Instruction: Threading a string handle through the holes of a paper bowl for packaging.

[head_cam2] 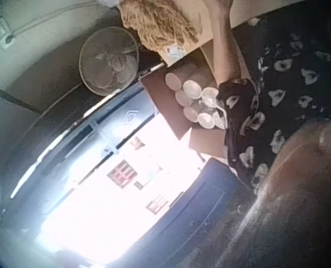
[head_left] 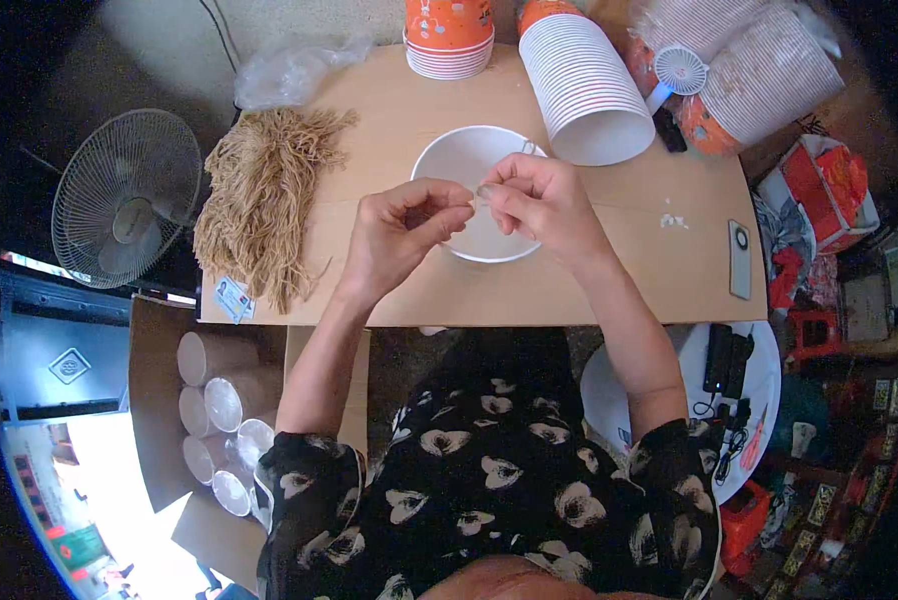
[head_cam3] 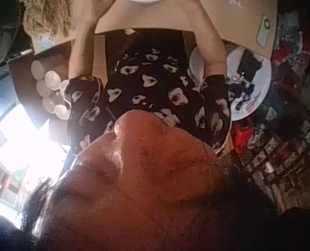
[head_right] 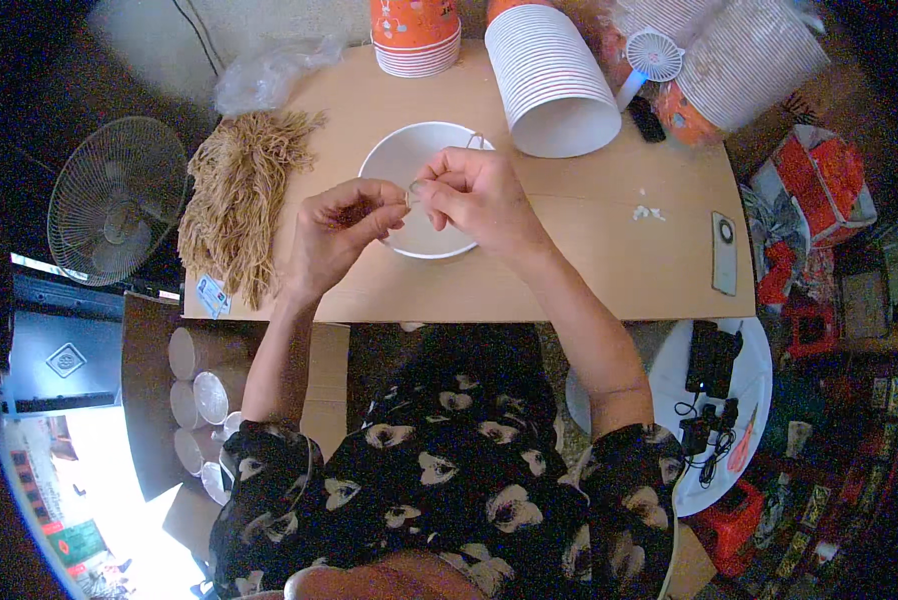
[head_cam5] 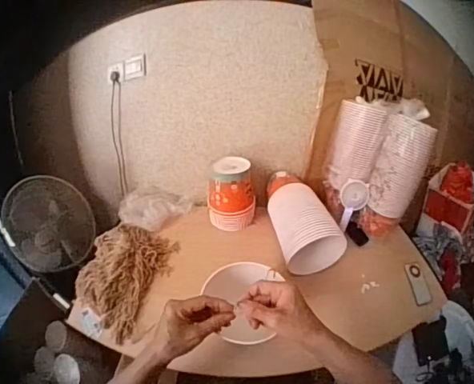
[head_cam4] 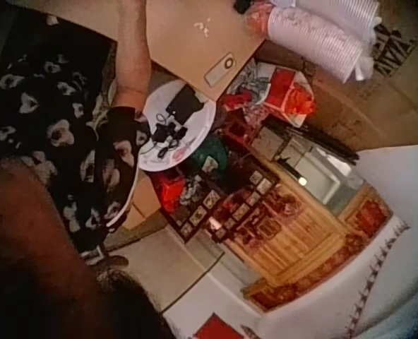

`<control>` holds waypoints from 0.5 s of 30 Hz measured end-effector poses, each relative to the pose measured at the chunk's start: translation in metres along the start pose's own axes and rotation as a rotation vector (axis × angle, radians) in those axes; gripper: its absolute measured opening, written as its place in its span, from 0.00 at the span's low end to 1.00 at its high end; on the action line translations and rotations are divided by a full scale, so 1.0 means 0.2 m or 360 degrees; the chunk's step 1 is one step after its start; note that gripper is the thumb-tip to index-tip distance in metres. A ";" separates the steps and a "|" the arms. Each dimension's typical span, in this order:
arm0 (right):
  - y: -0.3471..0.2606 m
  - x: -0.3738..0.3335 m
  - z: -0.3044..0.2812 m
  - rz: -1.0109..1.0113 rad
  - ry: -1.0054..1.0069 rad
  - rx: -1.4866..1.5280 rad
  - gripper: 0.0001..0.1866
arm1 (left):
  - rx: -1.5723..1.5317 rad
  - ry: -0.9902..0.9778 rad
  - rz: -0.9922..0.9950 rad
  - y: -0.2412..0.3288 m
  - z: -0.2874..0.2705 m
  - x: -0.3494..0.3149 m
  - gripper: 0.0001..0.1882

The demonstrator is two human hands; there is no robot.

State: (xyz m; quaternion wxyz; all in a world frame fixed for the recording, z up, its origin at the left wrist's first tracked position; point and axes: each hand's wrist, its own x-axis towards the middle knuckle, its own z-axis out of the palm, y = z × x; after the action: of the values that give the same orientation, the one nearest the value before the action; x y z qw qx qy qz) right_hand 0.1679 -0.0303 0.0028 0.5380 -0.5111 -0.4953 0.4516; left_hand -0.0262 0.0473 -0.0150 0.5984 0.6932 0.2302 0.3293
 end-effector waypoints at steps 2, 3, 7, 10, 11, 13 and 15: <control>0.03 0.01 0.00 -0.0011 -0.0008 -0.0008 0.02 | 0.0003 0.0038 0.0053 0.00 0.01 0.00 0.10; 0.04 0.01 -0.01 -0.0009 -0.0018 -0.0002 0.03 | -0.0036 0.0053 0.0102 0.01 0.02 0.01 0.12; 0.05 0.02 0.01 0.0010 -0.0042 -0.0008 0.03 | -0.0007 0.0070 0.0135 0.00 0.02 0.00 0.15; 0.04 0.02 0.02 0.0002 -0.0055 0.0020 0.04 | 0.0156 0.0056 0.0235 -0.02 0.01 -0.01 0.16; 0.04 0.02 0.02 0.0003 -0.0061 0.0020 0.04 | 0.0156 0.0062 0.0234 -0.03 0.01 -0.01 0.16; 0.03 0.02 0.03 0.0034 -0.0037 -0.0067 0.04 | 0.0180 0.0108 0.0261 -0.04 0.02 -0.01 0.12; 0.00 0.01 0.03 0.0070 -0.0052 -0.0056 0.04 | 0.0152 0.0137 0.0275 -0.04 0.03 -0.02 0.11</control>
State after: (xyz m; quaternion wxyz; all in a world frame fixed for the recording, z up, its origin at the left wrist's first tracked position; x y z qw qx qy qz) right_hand 0.1630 -0.0282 0.0028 0.5106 -0.5240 -0.5005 0.4628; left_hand -0.0242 0.0427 -0.0232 0.5236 0.7235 0.2103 0.3977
